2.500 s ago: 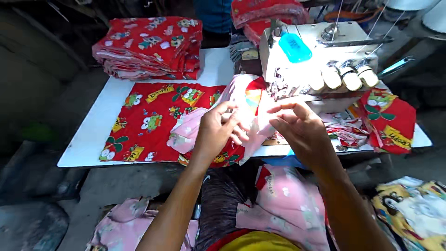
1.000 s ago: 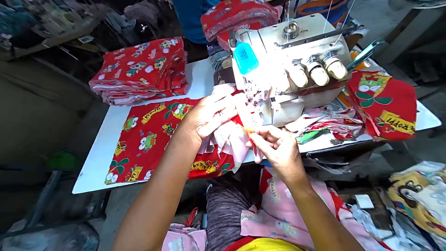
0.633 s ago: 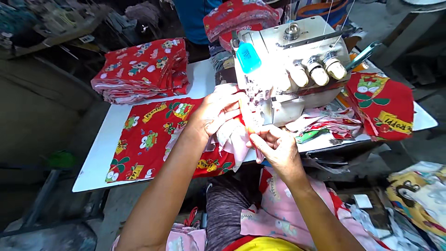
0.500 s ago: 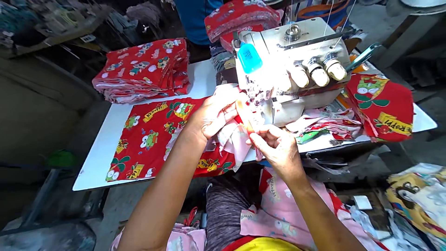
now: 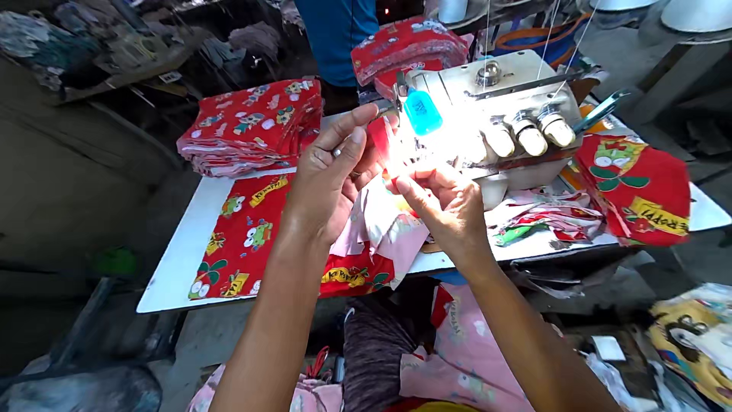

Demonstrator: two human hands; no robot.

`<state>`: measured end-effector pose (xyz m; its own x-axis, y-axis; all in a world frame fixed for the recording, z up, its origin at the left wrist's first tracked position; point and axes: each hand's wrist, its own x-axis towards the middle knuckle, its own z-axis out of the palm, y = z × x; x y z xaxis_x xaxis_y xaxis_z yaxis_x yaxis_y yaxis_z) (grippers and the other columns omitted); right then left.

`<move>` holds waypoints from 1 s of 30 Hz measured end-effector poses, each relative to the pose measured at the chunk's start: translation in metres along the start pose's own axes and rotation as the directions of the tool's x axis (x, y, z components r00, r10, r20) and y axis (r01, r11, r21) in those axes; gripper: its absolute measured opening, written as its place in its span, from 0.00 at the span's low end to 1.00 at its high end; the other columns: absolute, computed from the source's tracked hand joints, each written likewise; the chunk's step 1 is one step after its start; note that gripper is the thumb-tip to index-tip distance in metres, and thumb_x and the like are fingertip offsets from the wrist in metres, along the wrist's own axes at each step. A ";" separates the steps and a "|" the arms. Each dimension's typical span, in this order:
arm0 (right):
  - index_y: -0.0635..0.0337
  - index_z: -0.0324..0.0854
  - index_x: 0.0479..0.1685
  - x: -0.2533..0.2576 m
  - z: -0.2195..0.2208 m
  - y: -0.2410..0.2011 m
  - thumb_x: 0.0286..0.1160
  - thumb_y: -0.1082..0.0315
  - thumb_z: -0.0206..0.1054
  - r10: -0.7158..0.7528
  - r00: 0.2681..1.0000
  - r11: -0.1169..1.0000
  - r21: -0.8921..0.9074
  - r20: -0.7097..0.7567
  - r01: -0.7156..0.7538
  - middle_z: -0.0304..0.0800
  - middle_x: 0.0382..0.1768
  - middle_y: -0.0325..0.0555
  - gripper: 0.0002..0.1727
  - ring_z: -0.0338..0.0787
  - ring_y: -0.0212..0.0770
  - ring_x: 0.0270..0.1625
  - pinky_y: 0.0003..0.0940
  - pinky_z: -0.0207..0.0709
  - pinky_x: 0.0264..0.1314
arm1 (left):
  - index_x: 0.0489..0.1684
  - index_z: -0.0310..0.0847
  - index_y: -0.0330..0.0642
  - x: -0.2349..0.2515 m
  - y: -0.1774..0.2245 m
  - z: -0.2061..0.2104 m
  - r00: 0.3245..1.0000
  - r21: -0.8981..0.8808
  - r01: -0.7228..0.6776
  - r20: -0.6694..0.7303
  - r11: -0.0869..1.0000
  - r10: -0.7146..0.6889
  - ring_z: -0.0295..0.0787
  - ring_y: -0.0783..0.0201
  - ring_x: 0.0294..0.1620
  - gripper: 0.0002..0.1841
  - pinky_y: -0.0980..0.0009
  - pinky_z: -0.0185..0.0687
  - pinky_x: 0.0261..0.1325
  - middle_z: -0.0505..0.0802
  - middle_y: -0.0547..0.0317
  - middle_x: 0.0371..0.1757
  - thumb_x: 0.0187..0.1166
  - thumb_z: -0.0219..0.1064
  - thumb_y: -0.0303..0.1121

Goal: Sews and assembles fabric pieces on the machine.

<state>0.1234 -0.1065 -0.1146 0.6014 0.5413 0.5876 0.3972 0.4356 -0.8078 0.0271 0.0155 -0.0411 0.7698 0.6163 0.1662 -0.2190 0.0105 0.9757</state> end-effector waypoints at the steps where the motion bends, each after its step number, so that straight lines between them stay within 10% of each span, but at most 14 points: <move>1: 0.63 0.86 0.47 -0.003 -0.001 -0.001 0.80 0.70 0.69 -0.001 1.000 0.999 0.032 0.008 0.000 0.94 0.39 0.40 0.06 0.92 0.26 0.41 0.19 0.87 0.44 | 0.71 0.79 0.49 0.006 -0.009 -0.003 0.999 -0.043 0.031 -0.008 0.999 -0.031 0.93 0.70 0.56 0.18 0.73 0.88 0.61 0.93 0.65 0.59 0.93 0.47 0.27; 5: 0.65 0.85 0.47 -0.009 -0.007 0.002 0.81 0.73 0.67 0.010 1.000 0.996 0.085 0.029 -0.012 0.94 0.38 0.40 0.05 0.94 0.28 0.41 0.22 0.89 0.48 | 0.84 0.67 0.50 0.023 -0.042 -0.013 0.995 -0.154 0.099 0.015 0.983 -0.097 0.90 0.67 0.61 0.22 0.69 0.85 0.67 0.91 0.64 0.64 0.95 0.43 0.28; 20: 0.65 0.87 0.45 -0.005 -0.014 0.033 0.77 0.72 0.71 -0.039 0.999 0.998 -0.053 0.002 0.039 0.93 0.42 0.43 0.05 0.92 0.28 0.48 0.23 0.86 0.55 | 0.59 0.84 0.51 0.010 -0.020 -0.013 0.997 -0.090 0.000 -0.078 0.996 -0.007 0.94 0.67 0.57 0.12 0.69 0.89 0.63 0.97 0.66 0.52 0.89 0.56 0.26; 24: 0.64 0.88 0.46 -0.007 -0.020 0.041 0.75 0.71 0.73 -0.042 0.999 0.989 -0.138 0.024 0.045 0.93 0.44 0.43 0.06 0.90 0.27 0.50 0.22 0.83 0.58 | 0.58 0.85 0.54 0.005 -0.009 -0.008 0.992 -0.210 0.124 0.031 0.970 -0.121 0.94 0.78 0.42 0.13 0.83 0.89 0.48 0.96 0.71 0.45 0.93 0.52 0.31; 30: 0.64 0.90 0.43 -0.009 -0.025 0.043 0.74 0.75 0.73 -0.022 1.000 0.990 -0.139 0.006 0.022 0.94 0.42 0.43 0.04 0.93 0.28 0.48 0.23 0.86 0.56 | 0.69 0.79 0.49 0.008 -0.009 -0.006 0.994 -0.013 0.005 -0.109 1.000 -0.007 0.91 0.65 0.64 0.14 0.67 0.88 0.66 0.94 0.65 0.61 0.91 0.55 0.28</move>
<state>0.1524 -0.1104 -0.1560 0.5883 0.5362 0.6052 0.5027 0.3437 -0.7932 0.0316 0.0250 -0.0494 0.7013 0.6983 0.1431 -0.2226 0.0239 0.9746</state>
